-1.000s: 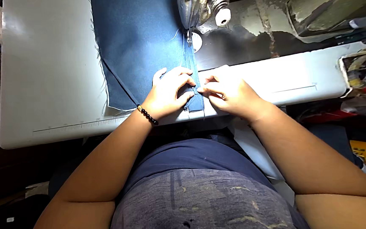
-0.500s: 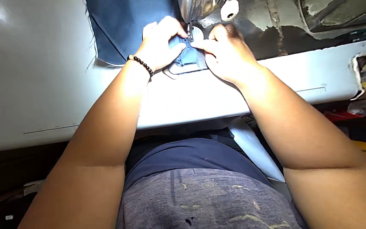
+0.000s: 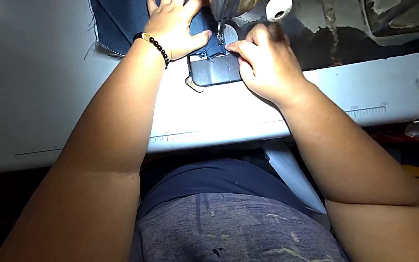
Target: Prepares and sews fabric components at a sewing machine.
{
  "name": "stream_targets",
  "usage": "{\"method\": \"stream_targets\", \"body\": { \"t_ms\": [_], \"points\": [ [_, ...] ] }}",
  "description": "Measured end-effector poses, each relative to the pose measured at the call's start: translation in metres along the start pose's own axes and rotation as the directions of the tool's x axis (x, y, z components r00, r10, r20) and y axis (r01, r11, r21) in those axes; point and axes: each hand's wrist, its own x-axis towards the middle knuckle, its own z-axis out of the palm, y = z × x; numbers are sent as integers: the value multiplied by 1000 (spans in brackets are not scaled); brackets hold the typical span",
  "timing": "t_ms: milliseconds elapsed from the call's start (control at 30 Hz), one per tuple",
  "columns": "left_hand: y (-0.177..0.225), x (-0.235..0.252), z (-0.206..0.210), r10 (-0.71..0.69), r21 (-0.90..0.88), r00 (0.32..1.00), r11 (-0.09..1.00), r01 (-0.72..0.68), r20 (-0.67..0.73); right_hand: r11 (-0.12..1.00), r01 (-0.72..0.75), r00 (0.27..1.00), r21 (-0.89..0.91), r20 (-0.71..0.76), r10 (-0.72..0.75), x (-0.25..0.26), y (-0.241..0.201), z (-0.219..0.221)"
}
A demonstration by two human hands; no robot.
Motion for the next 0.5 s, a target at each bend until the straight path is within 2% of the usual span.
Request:
{"method": "stream_targets", "body": {
  "t_ms": [233, 300, 367, 433, 500],
  "points": [
    [9, -5, -4, -136, -3, 991, 991, 136, -2, 998, -18, 1000, 67, 13, 17, 3, 3, -1],
    [27, -20, -20, -236, 75, 971, 970, 232, 49, 992, -41, 999, 119, -5, 42, -3, 0, -5],
    [56, -53, -44, -307, 173, 939, 944, 280, 157, 972, -57, 998, 230, -11, 61, -20, -8, -11],
    [78, -91, -57, -290, 242, 913, 944, 224, 286, 930, 11, 995, 367, -99, 27, -48, -19, -8],
    [83, -115, -55, -175, 273, 909, 959, 71, 378, 871, 116, 966, 477, -257, 12, -77, -29, 1]
  ]
}}
